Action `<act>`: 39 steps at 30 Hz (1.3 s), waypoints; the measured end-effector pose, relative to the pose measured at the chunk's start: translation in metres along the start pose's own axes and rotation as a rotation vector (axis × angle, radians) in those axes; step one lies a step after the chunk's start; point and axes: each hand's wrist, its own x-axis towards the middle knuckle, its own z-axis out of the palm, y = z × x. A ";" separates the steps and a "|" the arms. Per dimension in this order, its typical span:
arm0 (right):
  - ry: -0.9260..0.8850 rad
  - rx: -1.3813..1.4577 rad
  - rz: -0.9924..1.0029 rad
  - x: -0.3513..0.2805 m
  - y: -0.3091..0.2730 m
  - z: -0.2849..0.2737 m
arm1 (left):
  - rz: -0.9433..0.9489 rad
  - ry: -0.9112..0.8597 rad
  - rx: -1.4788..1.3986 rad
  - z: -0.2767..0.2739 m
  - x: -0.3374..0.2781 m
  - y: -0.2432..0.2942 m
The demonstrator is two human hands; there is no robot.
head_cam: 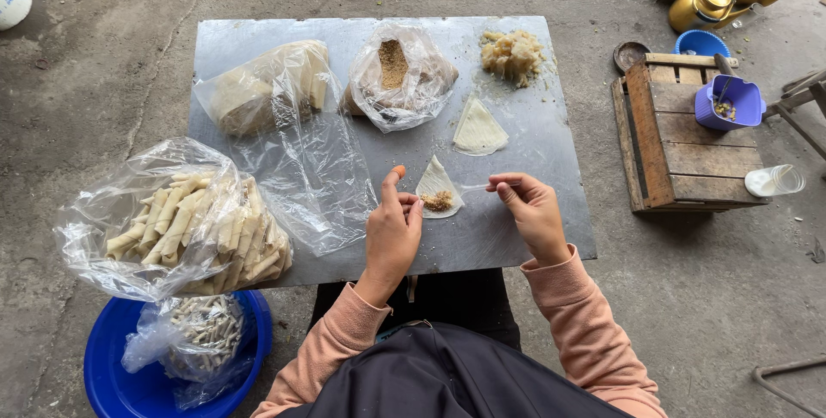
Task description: The person prepares samosas by placing filling onto triangular pastry sheets and rolling them into cylinders by hand.
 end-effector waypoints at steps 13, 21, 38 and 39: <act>0.075 0.038 -0.346 0.138 -0.045 0.093 | -0.006 -0.002 0.005 -0.001 0.000 0.002; 0.160 -0.626 -0.527 0.071 -0.046 0.083 | 0.047 -0.037 0.066 0.005 0.004 0.002; 0.102 -0.565 -0.298 -0.022 -0.020 0.095 | 0.086 -0.054 0.102 0.007 0.007 0.002; 0.095 -0.545 -0.287 -0.021 -0.020 0.098 | 0.083 -0.054 0.105 0.007 0.008 0.002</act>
